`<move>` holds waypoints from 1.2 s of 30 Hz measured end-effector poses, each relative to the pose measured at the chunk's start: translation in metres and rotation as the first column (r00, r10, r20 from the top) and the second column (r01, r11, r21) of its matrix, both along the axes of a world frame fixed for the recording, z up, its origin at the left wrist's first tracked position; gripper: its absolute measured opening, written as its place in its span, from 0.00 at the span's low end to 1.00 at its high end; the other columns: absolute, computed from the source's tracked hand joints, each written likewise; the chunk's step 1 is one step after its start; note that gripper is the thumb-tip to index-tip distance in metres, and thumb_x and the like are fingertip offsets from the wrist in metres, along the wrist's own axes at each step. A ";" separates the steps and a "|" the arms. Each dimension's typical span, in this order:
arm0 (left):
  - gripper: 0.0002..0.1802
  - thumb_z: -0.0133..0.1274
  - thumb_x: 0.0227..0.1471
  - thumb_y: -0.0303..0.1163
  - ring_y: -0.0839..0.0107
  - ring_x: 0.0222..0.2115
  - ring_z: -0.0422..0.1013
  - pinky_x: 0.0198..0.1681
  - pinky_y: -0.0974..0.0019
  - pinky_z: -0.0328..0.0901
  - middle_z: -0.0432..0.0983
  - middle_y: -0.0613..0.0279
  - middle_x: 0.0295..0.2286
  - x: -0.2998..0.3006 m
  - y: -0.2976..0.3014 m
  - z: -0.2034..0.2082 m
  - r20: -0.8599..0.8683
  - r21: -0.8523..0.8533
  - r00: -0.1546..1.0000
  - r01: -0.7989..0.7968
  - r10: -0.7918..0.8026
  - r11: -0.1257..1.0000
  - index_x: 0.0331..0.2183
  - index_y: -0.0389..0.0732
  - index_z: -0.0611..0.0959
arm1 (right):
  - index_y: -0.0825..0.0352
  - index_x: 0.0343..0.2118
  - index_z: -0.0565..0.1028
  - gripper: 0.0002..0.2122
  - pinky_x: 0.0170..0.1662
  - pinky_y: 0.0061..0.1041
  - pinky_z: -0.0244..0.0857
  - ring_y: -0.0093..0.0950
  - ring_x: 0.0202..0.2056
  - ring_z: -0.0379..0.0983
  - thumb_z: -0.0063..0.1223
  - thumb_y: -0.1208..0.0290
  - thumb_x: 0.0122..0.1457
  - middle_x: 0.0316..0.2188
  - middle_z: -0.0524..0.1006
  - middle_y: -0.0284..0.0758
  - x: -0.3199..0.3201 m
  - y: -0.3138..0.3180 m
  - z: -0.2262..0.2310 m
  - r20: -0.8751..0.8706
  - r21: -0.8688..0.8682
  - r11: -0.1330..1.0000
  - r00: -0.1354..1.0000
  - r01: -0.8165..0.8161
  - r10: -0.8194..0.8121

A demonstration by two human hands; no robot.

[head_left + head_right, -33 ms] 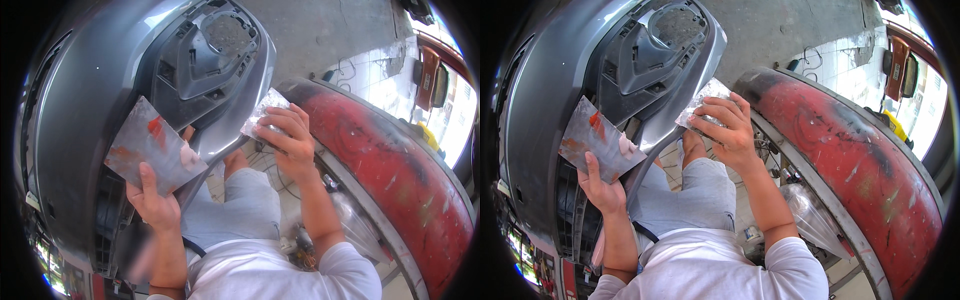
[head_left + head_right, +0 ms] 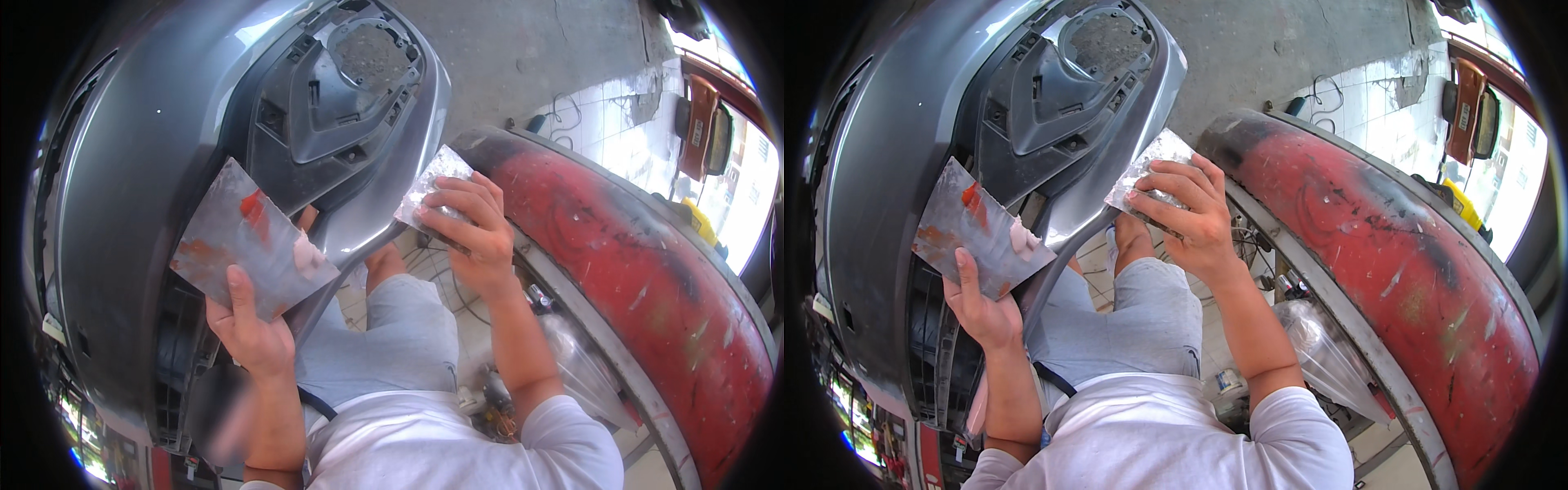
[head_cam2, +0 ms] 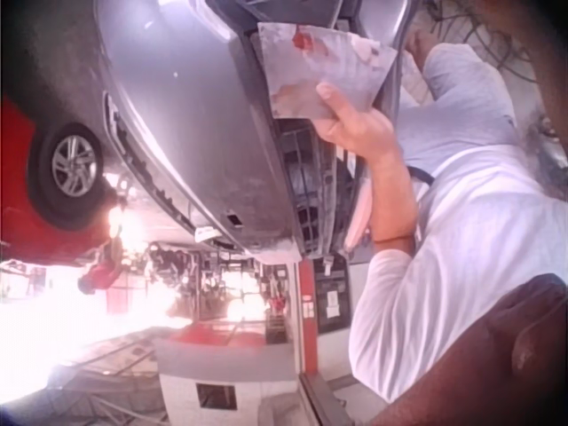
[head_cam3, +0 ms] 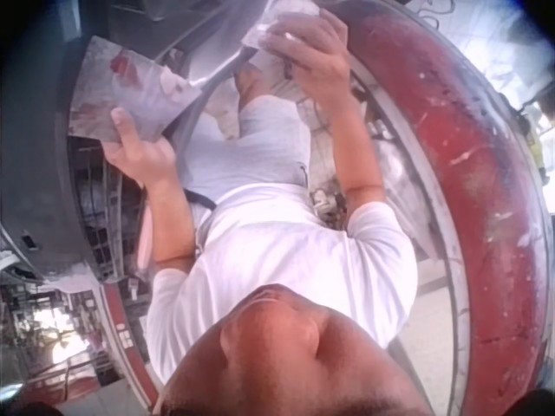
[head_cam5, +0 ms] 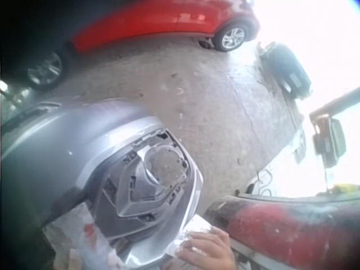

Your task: The person scoops body filler from a can using a spreader and applies it to a detached car bumper. They smooth the filler across the surface with the spreader and a sanding block, working along the bumper's curves and edges.

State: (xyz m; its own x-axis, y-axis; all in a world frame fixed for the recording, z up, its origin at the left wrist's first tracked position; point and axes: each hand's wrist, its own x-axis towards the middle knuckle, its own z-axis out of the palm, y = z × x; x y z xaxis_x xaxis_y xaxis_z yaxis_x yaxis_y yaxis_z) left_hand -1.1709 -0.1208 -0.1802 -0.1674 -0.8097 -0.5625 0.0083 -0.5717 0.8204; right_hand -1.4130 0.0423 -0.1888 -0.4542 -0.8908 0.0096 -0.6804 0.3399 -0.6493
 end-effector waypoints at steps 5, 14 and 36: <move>0.27 0.57 0.68 0.40 0.63 0.54 0.73 0.60 0.57 0.65 0.75 0.54 0.54 -0.004 0.002 -0.002 0.009 -0.017 1.000 -0.028 0.028 0.999 0.59 0.31 0.74 | 0.57 0.33 0.88 0.13 0.65 0.46 0.58 0.33 0.50 0.81 0.63 0.79 0.45 0.38 0.84 0.28 0.014 0.000 0.006 -0.162 -0.034 0.999 0.987 -0.022 0.017; 0.27 0.56 0.68 0.40 0.63 0.54 0.72 0.60 0.56 0.64 0.75 0.55 0.54 0.000 0.001 -0.003 0.020 -0.017 1.000 -0.004 0.004 1.000 0.59 0.31 0.74 | 0.53 0.37 0.88 0.10 0.68 0.51 0.49 0.29 0.52 0.79 0.67 0.69 0.50 0.41 0.83 0.22 0.050 0.007 0.007 -0.266 -0.020 1.000 0.964 -0.014 0.008; 0.34 0.57 0.67 0.41 0.58 0.60 0.67 0.66 0.48 0.59 0.69 0.56 0.61 0.007 -0.002 -0.005 0.064 0.003 0.998 0.018 -0.018 1.000 0.66 0.35 0.68 | 0.56 0.36 0.89 0.09 0.67 0.46 0.51 0.29 0.52 0.78 0.66 0.73 0.51 0.42 0.84 0.25 0.060 0.018 -0.039 -0.147 -0.245 0.951 0.962 0.188 -0.228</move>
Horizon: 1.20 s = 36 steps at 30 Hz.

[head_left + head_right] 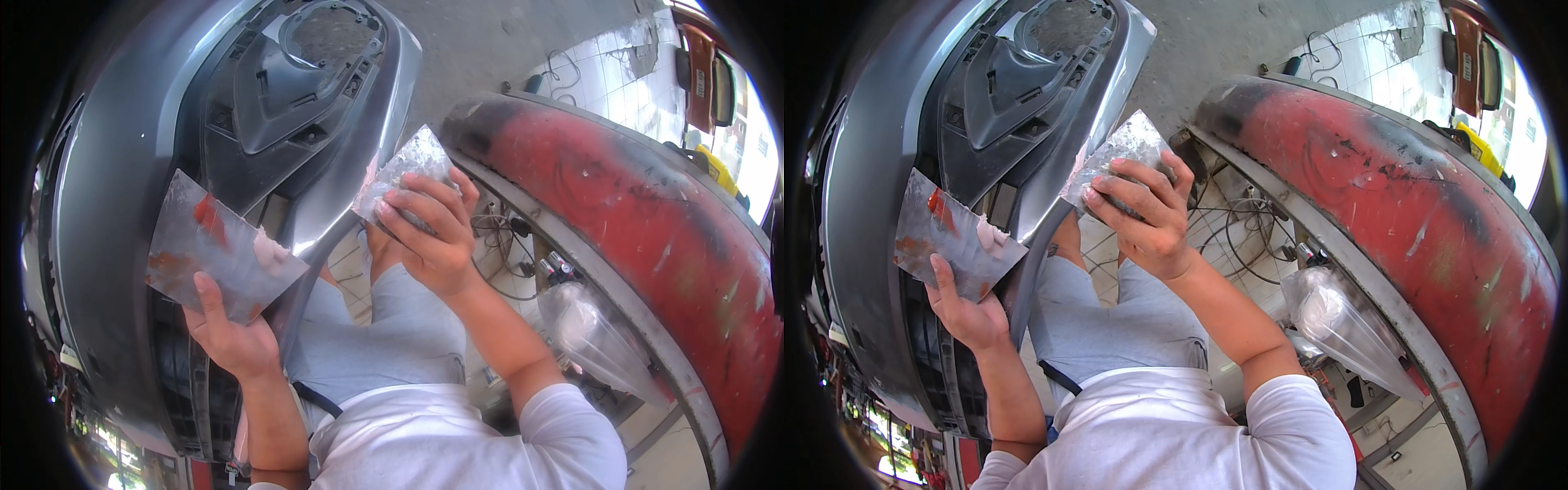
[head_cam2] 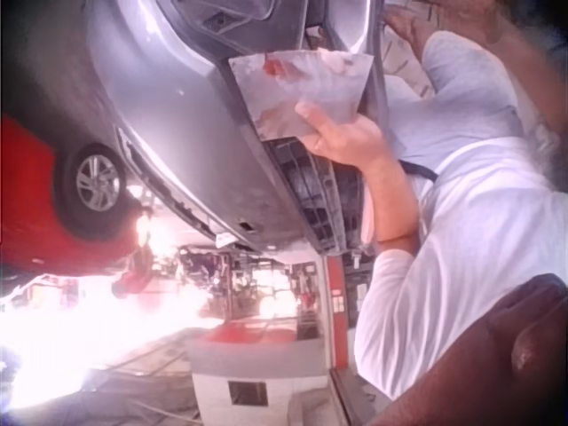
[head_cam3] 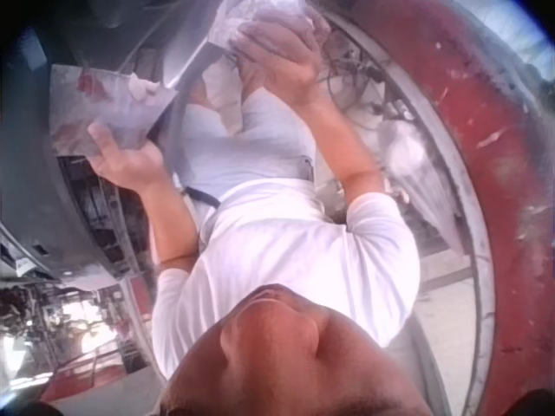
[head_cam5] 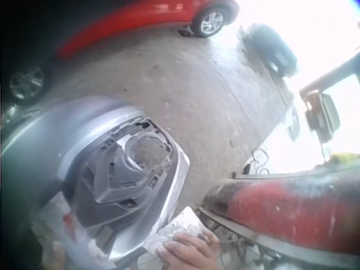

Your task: The person scoops body filler from a can using a spreader and applies it to a detached car bumper. They smooth the filler across the surface with the spreader and a sanding block, working along the bumper's curves and edges.

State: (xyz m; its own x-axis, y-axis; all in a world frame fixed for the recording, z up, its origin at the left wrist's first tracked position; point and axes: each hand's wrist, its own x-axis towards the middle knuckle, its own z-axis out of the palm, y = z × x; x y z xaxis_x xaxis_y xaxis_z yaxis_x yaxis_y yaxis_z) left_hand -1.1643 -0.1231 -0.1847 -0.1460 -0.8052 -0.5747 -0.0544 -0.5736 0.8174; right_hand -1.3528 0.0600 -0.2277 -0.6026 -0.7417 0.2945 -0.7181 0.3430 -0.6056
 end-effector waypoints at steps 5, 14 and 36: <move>0.32 0.54 0.69 0.43 0.56 0.58 0.69 0.62 0.51 0.64 0.70 0.51 0.59 0.000 0.001 -0.004 0.032 -0.069 0.999 0.007 -0.005 0.998 0.64 0.32 0.69 | 0.56 0.38 0.89 0.10 0.66 0.44 0.52 0.29 0.51 0.79 0.65 0.75 0.52 0.42 0.85 0.24 0.001 0.014 -0.001 0.024 -0.003 1.000 1.000 0.009 -0.009; 0.30 0.53 0.70 0.42 0.59 0.56 0.71 0.61 0.53 0.65 0.71 0.54 0.58 0.005 0.012 0.019 -0.162 -0.003 0.985 0.055 -0.055 0.998 0.64 0.36 0.69 | 0.63 0.39 0.86 0.13 0.65 0.52 0.60 0.42 0.51 0.79 0.61 0.83 0.51 0.43 0.83 0.35 0.007 0.022 0.046 0.111 -0.017 1.000 0.994 -0.002 0.004; 0.32 0.58 0.67 0.43 0.61 0.60 0.68 0.65 0.49 0.62 0.70 0.60 0.60 0.035 0.017 0.018 -0.240 0.247 0.970 0.026 0.035 0.969 0.65 0.42 0.69 | 0.55 0.55 0.82 0.33 0.52 0.36 0.61 0.36 0.51 0.71 0.52 0.88 0.44 0.51 0.78 0.29 -0.012 -0.033 0.043 0.157 0.436 0.888 0.960 0.144 -0.233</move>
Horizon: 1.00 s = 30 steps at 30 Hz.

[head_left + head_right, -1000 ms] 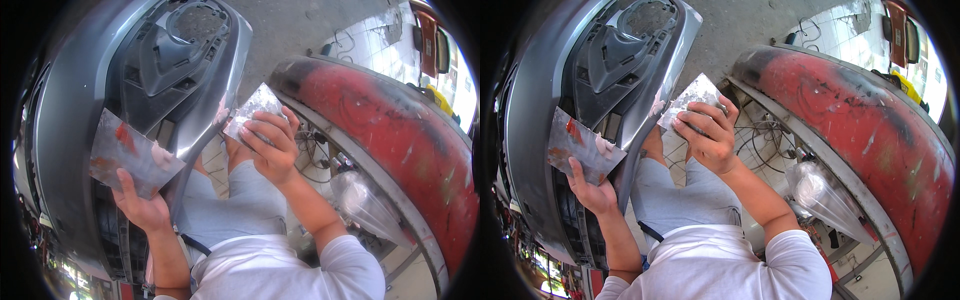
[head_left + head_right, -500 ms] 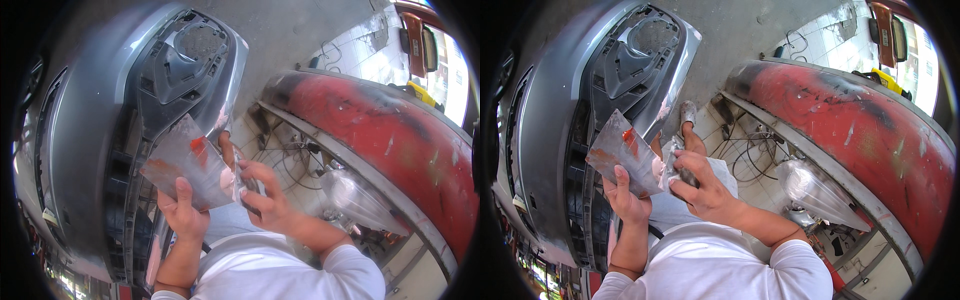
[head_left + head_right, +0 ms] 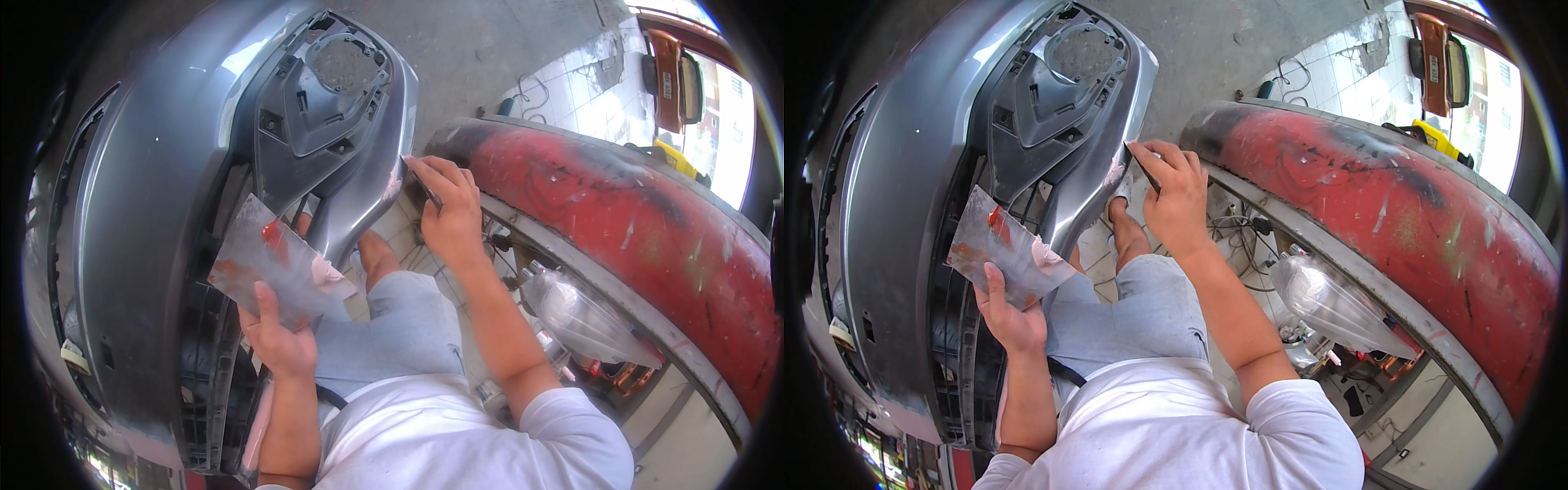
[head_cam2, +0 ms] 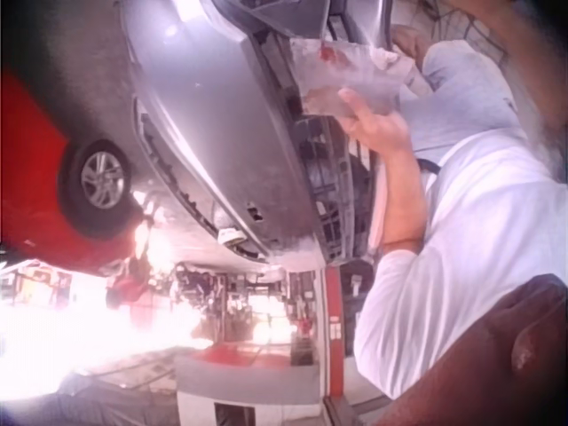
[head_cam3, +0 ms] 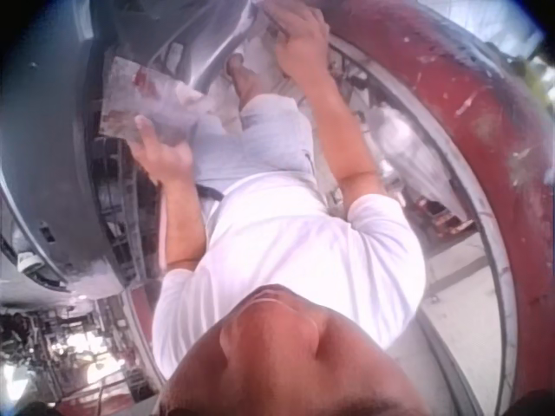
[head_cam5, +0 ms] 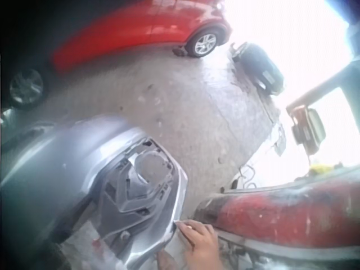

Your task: The person scoops body filler from a can using a spreader and applies it to a detached car bumper. They smooth the filler across the surface with the spreader and a sanding block, working along the bumper's curves and edges.

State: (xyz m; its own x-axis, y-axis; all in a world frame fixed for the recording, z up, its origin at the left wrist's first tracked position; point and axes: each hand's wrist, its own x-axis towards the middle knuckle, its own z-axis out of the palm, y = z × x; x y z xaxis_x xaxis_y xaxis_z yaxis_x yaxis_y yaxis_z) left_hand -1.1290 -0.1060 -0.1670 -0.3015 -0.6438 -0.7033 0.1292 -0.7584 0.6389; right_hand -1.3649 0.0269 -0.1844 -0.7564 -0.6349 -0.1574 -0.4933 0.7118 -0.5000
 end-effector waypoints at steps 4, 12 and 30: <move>0.30 0.58 0.67 0.42 0.62 0.59 0.68 0.64 0.49 0.62 0.71 0.60 0.59 0.001 -0.003 -0.001 -0.037 0.036 0.999 0.004 -0.003 0.999 0.65 0.42 0.70 | 0.58 0.57 0.80 0.34 0.57 0.39 0.63 0.41 0.51 0.72 0.52 0.89 0.43 0.53 0.78 0.36 0.025 -0.010 0.016 0.032 0.045 0.998 0.999 0.040 -0.041; 0.30 0.57 0.68 0.41 0.62 0.59 0.69 0.64 0.50 0.63 0.72 0.60 0.59 -0.001 -0.004 0.000 -0.054 0.042 0.998 0.015 -0.013 0.999 0.65 0.42 0.70 | 0.61 0.56 0.81 0.32 0.56 0.39 0.65 0.39 0.50 0.73 0.53 0.89 0.43 0.53 0.78 0.36 0.070 -0.016 0.027 -0.084 0.091 0.995 0.996 0.030 -0.022; 0.31 0.56 0.68 0.41 0.62 0.60 0.68 0.65 0.50 0.62 0.70 0.60 0.60 0.005 -0.004 -0.002 -0.075 0.075 0.997 0.019 -0.013 0.997 0.66 0.41 0.69 | 0.62 0.57 0.80 0.32 0.59 0.36 0.70 0.45 0.54 0.77 0.47 0.90 0.45 0.53 0.79 0.43 0.000 -0.018 0.021 0.130 0.031 0.999 0.991 -0.010 0.006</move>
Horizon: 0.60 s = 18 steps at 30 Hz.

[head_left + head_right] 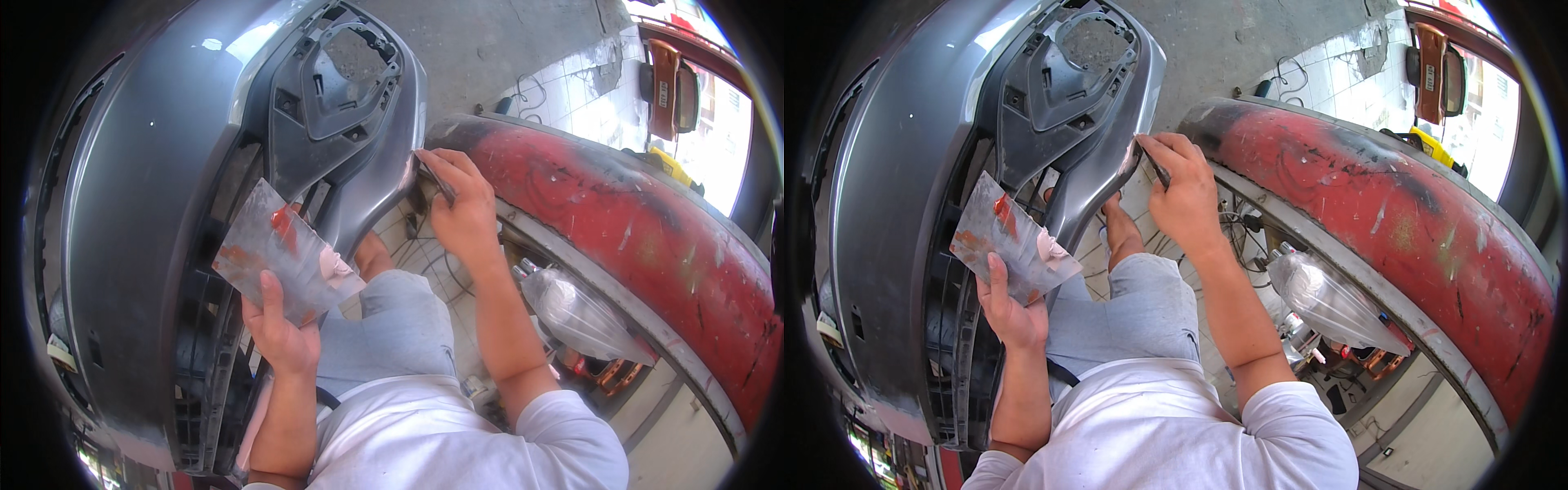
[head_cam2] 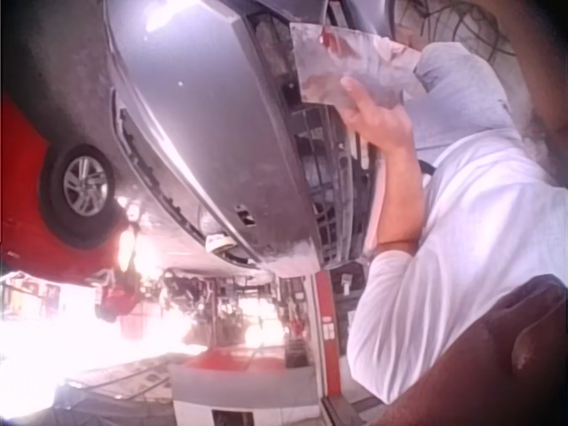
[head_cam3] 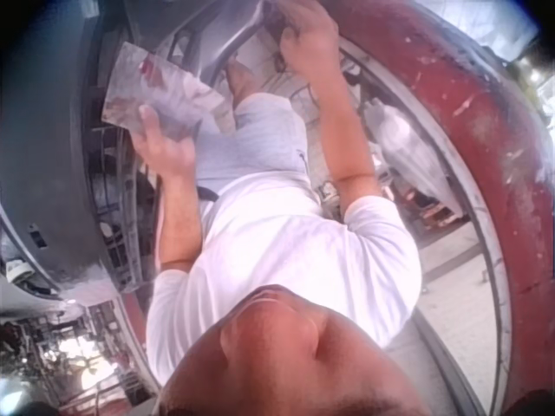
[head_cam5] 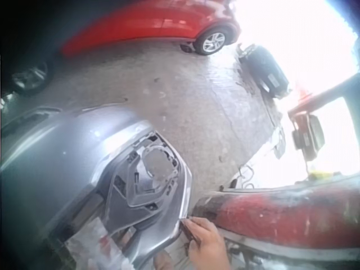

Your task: The person scoops body filler from a can using a spreader and applies it to a detached car bumper. They smooth the filler across the surface with the spreader and a sanding block, working along the bumper's curves and edges.

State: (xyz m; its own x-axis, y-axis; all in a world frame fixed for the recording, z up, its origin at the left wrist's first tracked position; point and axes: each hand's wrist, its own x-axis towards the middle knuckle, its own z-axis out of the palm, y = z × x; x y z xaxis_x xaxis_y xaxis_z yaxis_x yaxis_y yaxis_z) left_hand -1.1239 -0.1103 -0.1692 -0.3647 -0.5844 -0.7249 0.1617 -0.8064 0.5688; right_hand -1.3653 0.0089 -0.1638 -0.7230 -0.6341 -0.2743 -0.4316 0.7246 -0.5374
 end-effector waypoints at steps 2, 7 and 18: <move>0.31 0.57 0.68 0.41 0.62 0.60 0.67 0.65 0.50 0.61 0.70 0.60 0.60 0.000 -0.001 0.002 0.001 0.014 1.000 -0.005 0.005 1.000 0.66 0.41 0.69 | 0.62 0.57 0.80 0.32 0.58 0.37 0.70 0.44 0.54 0.77 0.48 0.90 0.46 0.53 0.78 0.43 0.006 0.000 0.000 -0.019 -0.003 1.000 1.000 0.008 -0.008; 0.31 0.57 0.68 0.41 0.61 0.60 0.68 0.65 0.50 0.62 0.71 0.58 0.60 -0.003 0.001 0.001 0.014 0.013 1.000 -0.025 0.025 1.000 0.65 0.39 0.69 | 0.62 0.57 0.80 0.32 0.57 0.37 0.71 0.43 0.55 0.75 0.50 0.90 0.46 0.54 0.77 0.42 0.041 -0.003 0.006 -0.036 0.014 0.994 0.994 0.106 -0.105; 0.30 0.58 0.67 0.42 0.63 0.56 0.72 0.61 0.55 0.66 0.74 0.58 0.57 -0.011 0.011 0.020 0.046 -0.070 0.995 0.088 -0.085 0.994 0.63 0.39 0.71 | 0.65 0.45 0.81 0.21 0.52 0.40 0.68 0.43 0.50 0.74 0.56 0.88 0.46 0.47 0.77 0.39 0.101 0.008 0.073 0.313 -0.356 0.935 0.943 0.010 0.110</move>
State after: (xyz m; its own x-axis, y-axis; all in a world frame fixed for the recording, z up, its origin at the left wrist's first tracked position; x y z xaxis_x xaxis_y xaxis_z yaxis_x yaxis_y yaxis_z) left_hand -1.1351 -0.0990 -0.1494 -0.3853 -0.6034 -0.6982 0.0671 -0.7729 0.6309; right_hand -1.2641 0.0171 -0.0912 -0.5971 -0.7646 -0.2426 -0.2219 0.4481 -0.8660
